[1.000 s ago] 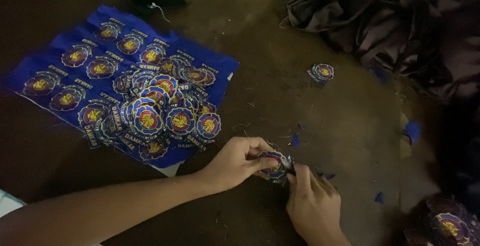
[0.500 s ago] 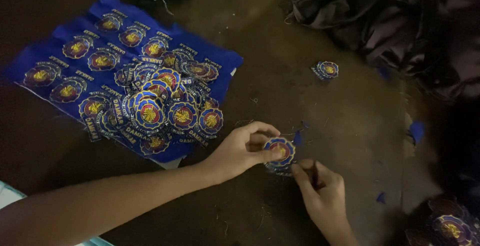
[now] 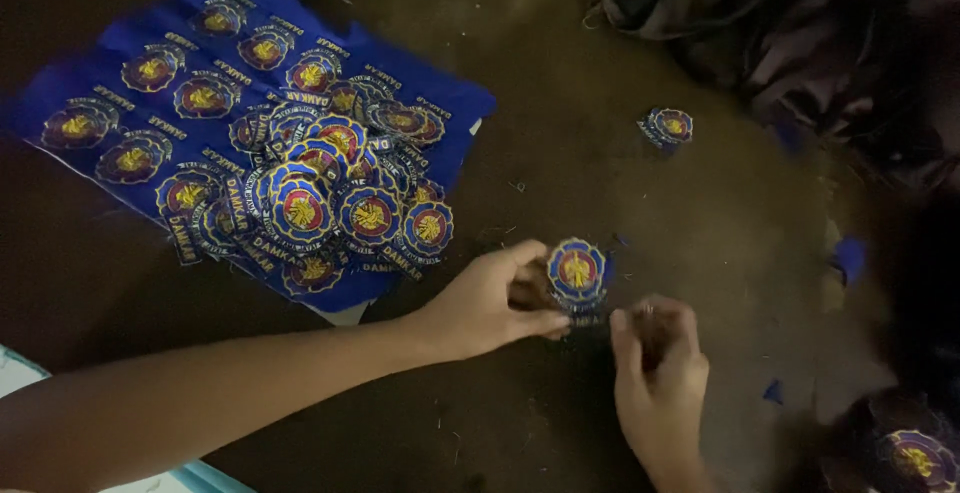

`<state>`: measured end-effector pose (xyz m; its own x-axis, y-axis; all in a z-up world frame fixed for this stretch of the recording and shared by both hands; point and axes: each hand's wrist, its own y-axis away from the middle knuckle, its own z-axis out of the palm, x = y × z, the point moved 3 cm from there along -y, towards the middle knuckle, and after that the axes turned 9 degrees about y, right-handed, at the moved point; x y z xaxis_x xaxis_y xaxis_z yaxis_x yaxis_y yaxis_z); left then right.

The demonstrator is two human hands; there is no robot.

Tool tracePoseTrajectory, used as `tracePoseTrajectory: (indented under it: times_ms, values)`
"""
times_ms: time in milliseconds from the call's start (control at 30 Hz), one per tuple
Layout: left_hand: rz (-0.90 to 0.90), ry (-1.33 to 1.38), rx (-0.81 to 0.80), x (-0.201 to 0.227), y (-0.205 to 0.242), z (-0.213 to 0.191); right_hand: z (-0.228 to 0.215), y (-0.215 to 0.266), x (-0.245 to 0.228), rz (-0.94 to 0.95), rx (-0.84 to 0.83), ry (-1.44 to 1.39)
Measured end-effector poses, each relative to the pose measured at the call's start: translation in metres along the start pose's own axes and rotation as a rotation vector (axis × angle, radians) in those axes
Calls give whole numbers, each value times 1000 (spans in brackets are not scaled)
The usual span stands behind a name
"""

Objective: Trimming excess fabric from the edges of embroidered patches using scissors

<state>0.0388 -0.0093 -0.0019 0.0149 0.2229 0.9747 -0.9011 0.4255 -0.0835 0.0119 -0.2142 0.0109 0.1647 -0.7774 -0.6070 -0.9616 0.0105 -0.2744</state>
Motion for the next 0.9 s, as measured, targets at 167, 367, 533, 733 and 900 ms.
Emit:
tracePoseTrajectory:
  times_ms: [167,367,533,733,900]
  values:
    - [-99,33,161,11,1,-3,12,14,-7,-120,-137,336]
    - [-63,-130,251,13,5,-5,17,21,-12,-316,-59,626]
    - [-129,-81,253,18,6,-2,17,21,-16,-400,-35,657]
    - [-166,-41,258,17,4,-1,17,22,-17,-376,-37,608]
    - [-148,7,217,18,5,-1,15,22,-16,-339,-64,626]
